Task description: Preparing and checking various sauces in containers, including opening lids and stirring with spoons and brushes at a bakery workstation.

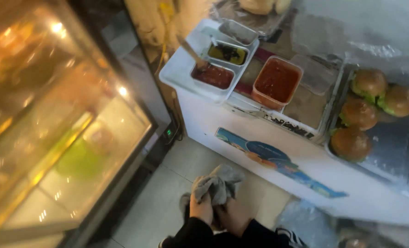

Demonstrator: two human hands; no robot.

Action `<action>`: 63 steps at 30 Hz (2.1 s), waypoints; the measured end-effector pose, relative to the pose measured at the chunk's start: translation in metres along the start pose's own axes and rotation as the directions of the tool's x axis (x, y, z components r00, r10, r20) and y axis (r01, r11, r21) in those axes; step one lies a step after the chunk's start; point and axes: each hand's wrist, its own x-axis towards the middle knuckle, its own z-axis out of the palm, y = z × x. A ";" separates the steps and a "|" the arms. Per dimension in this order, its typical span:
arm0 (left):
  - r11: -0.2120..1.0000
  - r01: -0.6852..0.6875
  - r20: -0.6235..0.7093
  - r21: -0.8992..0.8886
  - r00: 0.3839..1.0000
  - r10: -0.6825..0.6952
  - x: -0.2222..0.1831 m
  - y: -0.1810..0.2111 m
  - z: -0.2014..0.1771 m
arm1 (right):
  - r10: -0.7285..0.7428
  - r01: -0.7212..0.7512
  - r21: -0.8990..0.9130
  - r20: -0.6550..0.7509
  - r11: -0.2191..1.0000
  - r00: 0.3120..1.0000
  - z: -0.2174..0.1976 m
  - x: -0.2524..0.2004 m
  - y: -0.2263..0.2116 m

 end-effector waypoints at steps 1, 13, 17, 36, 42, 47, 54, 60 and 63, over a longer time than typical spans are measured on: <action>0.982 0.184 -0.074 0.053 0.981 -0.180 0.017 -0.013 -0.006 | -0.081 0.083 0.039 -0.039 0.996 0.996 0.008 0.013 0.001; 0.835 0.261 0.030 0.485 0.949 -0.314 0.185 -0.056 0.013 | 0.205 -0.236 -0.056 -0.330 0.970 0.922 -0.028 0.121 -0.014; 0.738 0.415 0.150 0.532 0.811 -0.565 0.216 0.018 0.040 | 0.302 -0.172 0.297 -0.476 0.939 0.826 -0.079 0.132 0.008; 0.258 -0.505 0.552 0.824 0.611 -0.567 0.335 -0.127 0.088 | 0.090 0.431 0.234 -0.940 0.871 0.328 -0.118 0.229 -0.027; 0.558 -0.216 0.570 0.801 0.561 -0.601 0.315 -0.042 0.134 | -0.182 0.294 -0.116 -0.961 0.949 0.210 -0.141 0.288 -0.017; 0.696 0.057 0.548 0.716 0.572 -0.610 0.327 -0.050 0.142 | -0.337 0.234 -0.273 -0.890 0.933 0.307 -0.160 0.321 0.004; 0.763 0.531 0.496 0.369 0.582 -0.645 0.347 -0.052 0.152 | -0.430 0.195 -0.384 -0.776 0.903 0.461 -0.205 0.305 -0.053; 0.610 0.792 0.470 0.005 0.537 -0.701 0.339 -0.057 0.166 | -0.178 -0.045 -0.288 -0.698 0.957 0.694 -0.185 0.325 -0.007; 0.552 0.823 0.433 -0.134 0.549 -0.715 0.318 0.002 0.174 | -0.303 -0.007 -0.370 -0.771 0.929 0.559 -0.165 0.341 0.037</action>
